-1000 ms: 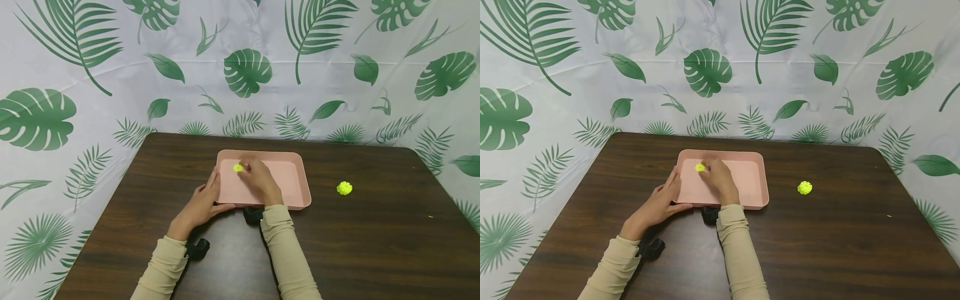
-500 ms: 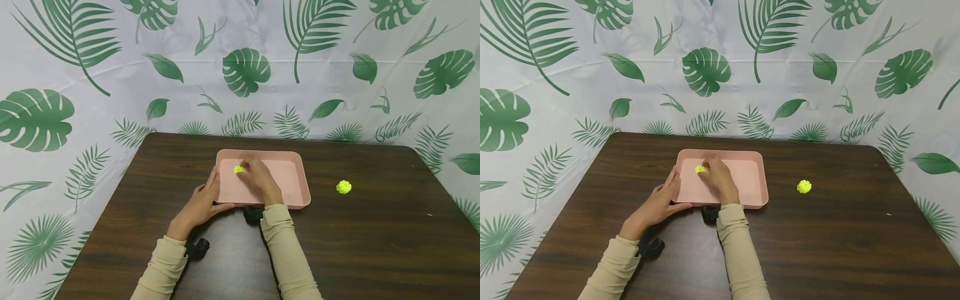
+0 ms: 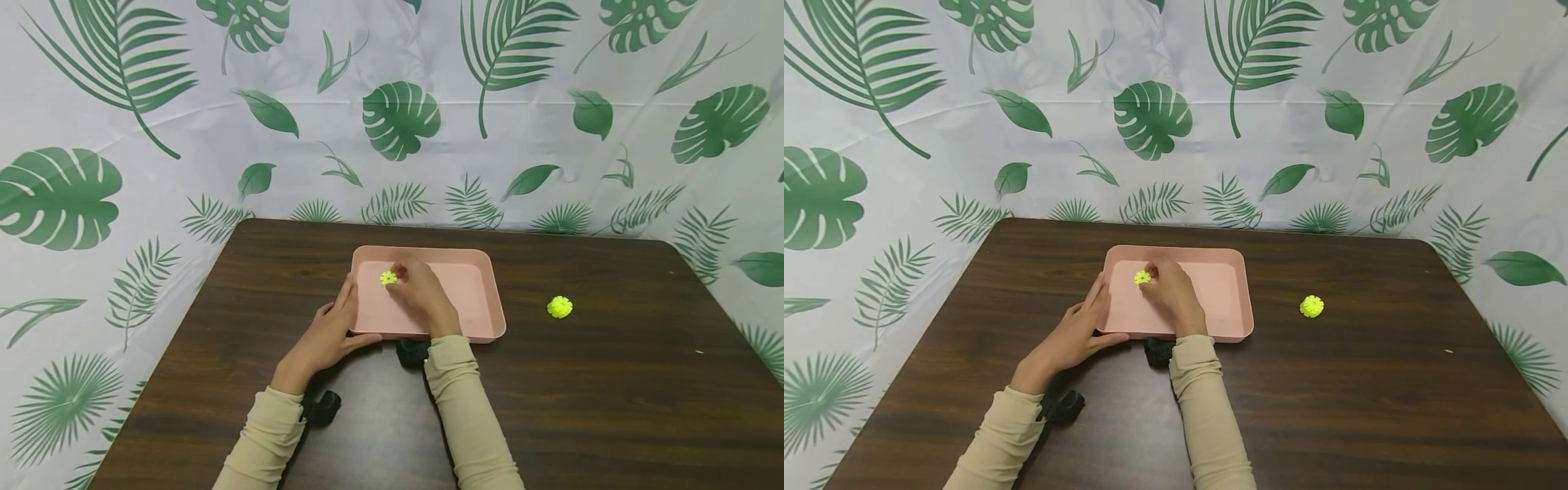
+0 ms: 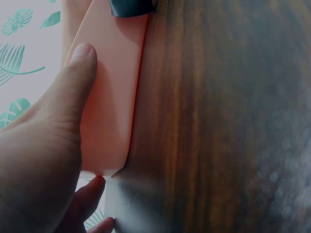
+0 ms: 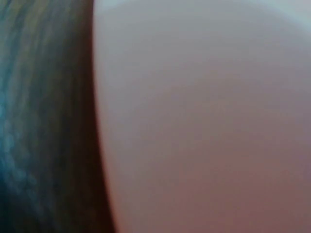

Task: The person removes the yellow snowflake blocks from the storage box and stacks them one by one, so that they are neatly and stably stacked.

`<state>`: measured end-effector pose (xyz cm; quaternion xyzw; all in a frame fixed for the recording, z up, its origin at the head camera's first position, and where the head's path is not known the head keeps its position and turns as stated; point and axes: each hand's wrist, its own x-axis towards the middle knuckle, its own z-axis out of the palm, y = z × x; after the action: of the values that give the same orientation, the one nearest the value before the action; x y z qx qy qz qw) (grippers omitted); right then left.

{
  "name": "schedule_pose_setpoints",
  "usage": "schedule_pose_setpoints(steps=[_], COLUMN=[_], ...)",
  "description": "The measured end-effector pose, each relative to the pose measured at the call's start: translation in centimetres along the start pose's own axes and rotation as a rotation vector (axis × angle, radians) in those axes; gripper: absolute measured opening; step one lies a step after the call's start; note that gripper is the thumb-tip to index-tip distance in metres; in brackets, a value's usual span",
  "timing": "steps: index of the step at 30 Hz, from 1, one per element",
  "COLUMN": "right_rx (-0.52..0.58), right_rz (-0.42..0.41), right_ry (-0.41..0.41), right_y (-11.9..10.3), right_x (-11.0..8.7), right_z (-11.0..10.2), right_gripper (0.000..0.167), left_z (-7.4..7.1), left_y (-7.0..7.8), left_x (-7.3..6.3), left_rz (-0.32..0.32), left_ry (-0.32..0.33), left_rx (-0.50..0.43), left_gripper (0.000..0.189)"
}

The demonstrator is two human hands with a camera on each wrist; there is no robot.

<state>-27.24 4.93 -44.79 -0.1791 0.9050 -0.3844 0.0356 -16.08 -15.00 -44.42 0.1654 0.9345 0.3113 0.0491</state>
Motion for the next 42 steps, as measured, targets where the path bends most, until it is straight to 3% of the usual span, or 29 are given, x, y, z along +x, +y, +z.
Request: schedule_pose_setpoints(steps=[10, 20, 31, 36, 42], right_rx=[-0.05, 0.02, 0.004, -0.028, 0.049], right_rz=[-0.014, 0.015, -0.009, -0.032, -0.111], right_ry=[-0.055, -0.011, -0.025, -0.041, 0.008], right_y=[0.02, 0.1, 0.08, 0.11, -0.02], right_x=[-0.06, -0.25, -0.16, -0.04, 0.07], right_z=[-0.28, -0.1, -0.27, -0.26, -0.61], right_gripper=[0.028, 0.024, 0.025, 0.023, 0.018], left_z=[-0.07, -0.17, -0.07, 0.06, 0.04], left_y=[0.1, 0.07, 0.02, -0.14, -0.14], left_x=[0.15, 0.02, -0.01, 0.05, 0.04], left_rz=[0.003, 0.002, 0.02, 0.03, 0.015], left_ry=[0.002, 0.003, 0.006, 0.016, 0.002], left_rx=[0.005, 0.011, 0.011, 0.009, -0.01], left_gripper=[0.108, 0.109, 0.107, 0.106, 0.106])
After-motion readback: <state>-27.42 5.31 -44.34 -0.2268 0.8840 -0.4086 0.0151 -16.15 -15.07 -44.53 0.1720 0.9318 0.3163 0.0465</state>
